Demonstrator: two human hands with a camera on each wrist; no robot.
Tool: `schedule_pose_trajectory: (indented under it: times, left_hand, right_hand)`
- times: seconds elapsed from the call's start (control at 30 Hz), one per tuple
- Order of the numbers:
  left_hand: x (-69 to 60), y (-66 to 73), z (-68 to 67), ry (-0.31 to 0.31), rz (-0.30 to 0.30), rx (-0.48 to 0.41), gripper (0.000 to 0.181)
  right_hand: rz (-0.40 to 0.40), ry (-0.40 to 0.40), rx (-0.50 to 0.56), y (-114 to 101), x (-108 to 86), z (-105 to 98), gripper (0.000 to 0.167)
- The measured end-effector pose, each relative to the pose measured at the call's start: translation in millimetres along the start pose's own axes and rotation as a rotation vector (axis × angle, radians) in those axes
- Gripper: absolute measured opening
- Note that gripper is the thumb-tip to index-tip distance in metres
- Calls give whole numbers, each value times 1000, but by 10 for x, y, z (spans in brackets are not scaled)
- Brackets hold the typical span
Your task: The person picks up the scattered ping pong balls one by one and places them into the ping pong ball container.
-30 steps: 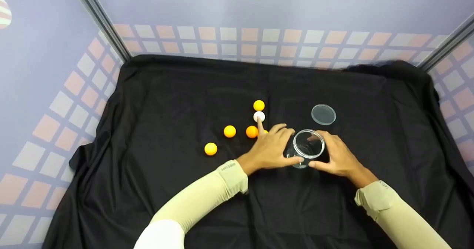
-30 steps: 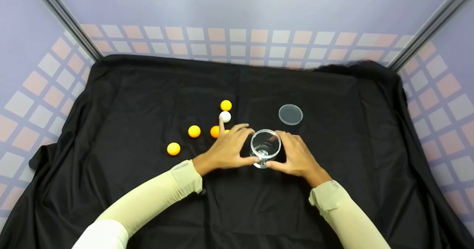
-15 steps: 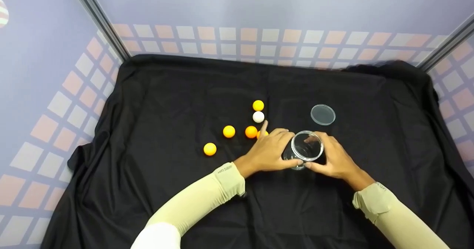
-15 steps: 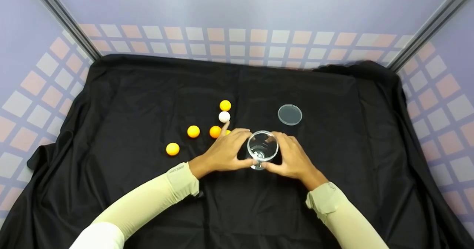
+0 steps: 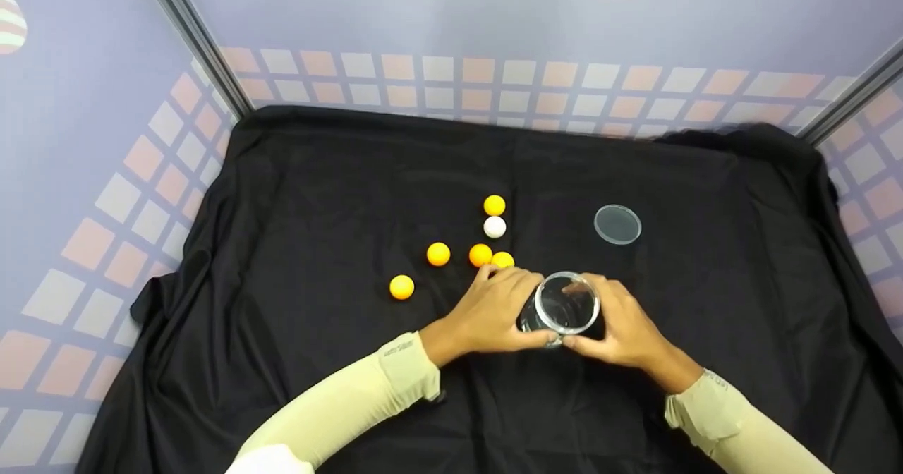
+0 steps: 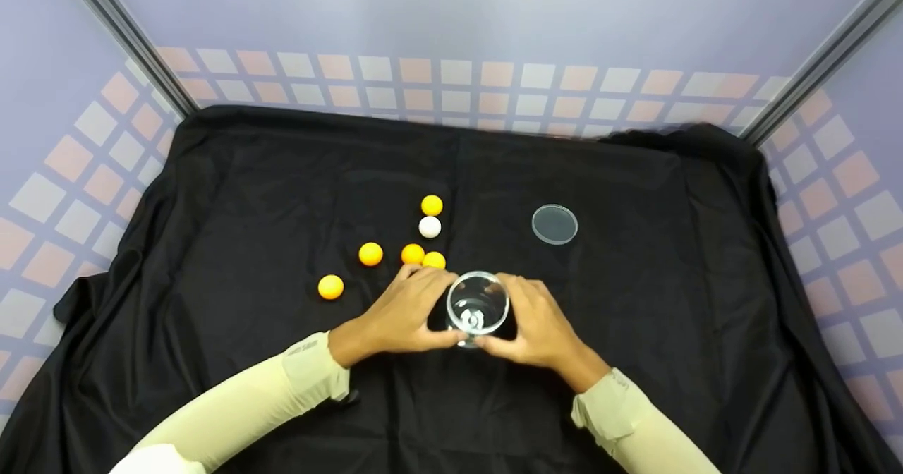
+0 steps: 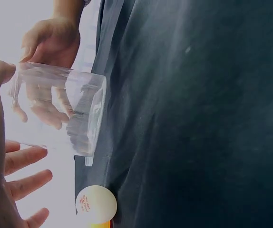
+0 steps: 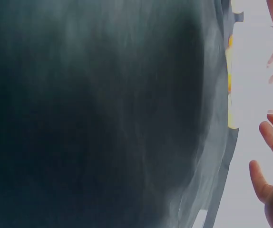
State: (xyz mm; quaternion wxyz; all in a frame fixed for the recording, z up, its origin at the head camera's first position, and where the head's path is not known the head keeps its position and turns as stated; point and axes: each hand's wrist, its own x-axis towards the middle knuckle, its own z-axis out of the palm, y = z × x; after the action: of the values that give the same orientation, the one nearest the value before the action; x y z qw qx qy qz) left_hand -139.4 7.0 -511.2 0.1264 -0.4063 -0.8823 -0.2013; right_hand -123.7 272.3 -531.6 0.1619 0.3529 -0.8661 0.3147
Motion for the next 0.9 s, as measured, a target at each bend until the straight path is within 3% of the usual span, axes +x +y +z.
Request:
schedule_pose_trajectory:
  times: [0.17,0.37,0.6,0.9]
  left_hand:
    - [-168,33,-62,19,18,23,73]
    - [-322,75,-108,1,0,-3,71]
    - [-441,118,-97,-22,-32,-17,74]
    - [-568,166,-53,-27,-27,-3,76]
  right_hand:
    - [-13,-16,-9,-151,-40,72,81]
    - [-37,-28,-2,-259,-63,134,79]
    - [-61,-27,-7,-315,-104,187,81]
    - [-79,-27,-24,-379,-198,247,83]
